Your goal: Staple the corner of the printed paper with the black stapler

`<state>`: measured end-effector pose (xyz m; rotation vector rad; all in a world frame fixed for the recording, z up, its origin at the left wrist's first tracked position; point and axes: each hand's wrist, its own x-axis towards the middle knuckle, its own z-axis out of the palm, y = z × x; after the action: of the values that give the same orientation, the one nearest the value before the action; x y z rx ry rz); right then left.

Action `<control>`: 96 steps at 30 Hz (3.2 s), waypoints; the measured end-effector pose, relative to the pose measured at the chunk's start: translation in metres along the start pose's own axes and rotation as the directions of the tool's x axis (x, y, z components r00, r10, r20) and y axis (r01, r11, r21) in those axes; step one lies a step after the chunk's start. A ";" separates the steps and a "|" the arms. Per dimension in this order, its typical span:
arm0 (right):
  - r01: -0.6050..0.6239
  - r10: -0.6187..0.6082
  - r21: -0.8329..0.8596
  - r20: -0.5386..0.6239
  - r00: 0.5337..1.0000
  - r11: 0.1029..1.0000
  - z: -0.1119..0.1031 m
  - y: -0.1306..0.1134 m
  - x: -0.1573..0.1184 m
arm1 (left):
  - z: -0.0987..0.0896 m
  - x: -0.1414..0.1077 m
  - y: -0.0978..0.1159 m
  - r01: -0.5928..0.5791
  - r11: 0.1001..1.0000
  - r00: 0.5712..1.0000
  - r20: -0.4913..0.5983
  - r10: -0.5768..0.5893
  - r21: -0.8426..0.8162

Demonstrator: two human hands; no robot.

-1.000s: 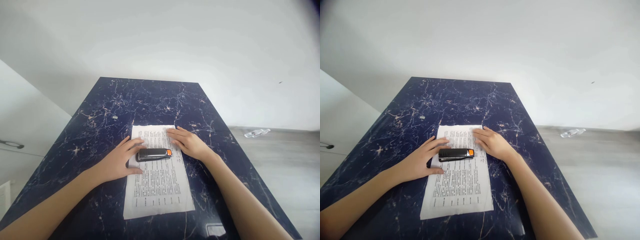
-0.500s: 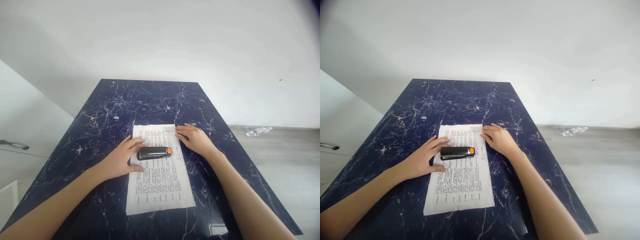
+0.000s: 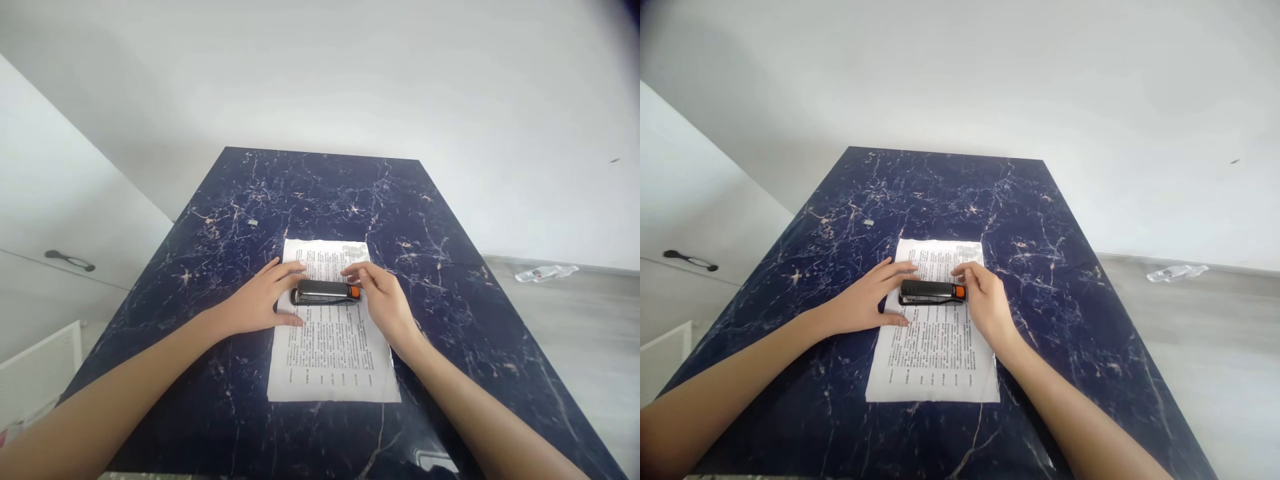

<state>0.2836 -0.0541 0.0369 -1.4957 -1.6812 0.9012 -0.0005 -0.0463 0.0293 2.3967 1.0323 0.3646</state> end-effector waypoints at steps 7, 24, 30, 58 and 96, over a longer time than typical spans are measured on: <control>-0.055 0.053 0.044 0.055 0.997 0.998 0.006 -0.001 -0.010 | -0.003 -0.002 0.000 0.060 0.899 0.977 -0.161 -0.143 -0.433; 0.070 -0.061 -0.192 0.054 0.997 0.979 0.010 0.006 -0.013 | 0.003 0.007 -0.017 -0.208 0.509 0.621 -0.515 -0.591 -0.835; 0.137 -0.158 -0.250 -0.067 0.985 0.959 -0.004 -0.003 -0.008 | 0.003 0.007 -0.016 -0.192 0.508 0.619 -0.506 -0.601 -0.839; 0.800 -0.907 -0.589 0.269 0.324 0.111 -0.005 -0.031 -0.034 | 0.002 0.006 0.013 0.024 0.082 0.917 -0.010 -0.398 -0.996; 0.135 -0.142 -0.137 -0.047 0.989 0.981 0.017 -0.012 -0.014 | 0.009 -0.010 0.025 -0.121 0.745 0.758 -0.546 -0.358 -0.656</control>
<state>0.2645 -0.0700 0.0380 -1.4558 -1.8090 0.6777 0.0116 -0.0713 0.0349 1.5295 1.0804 1.3438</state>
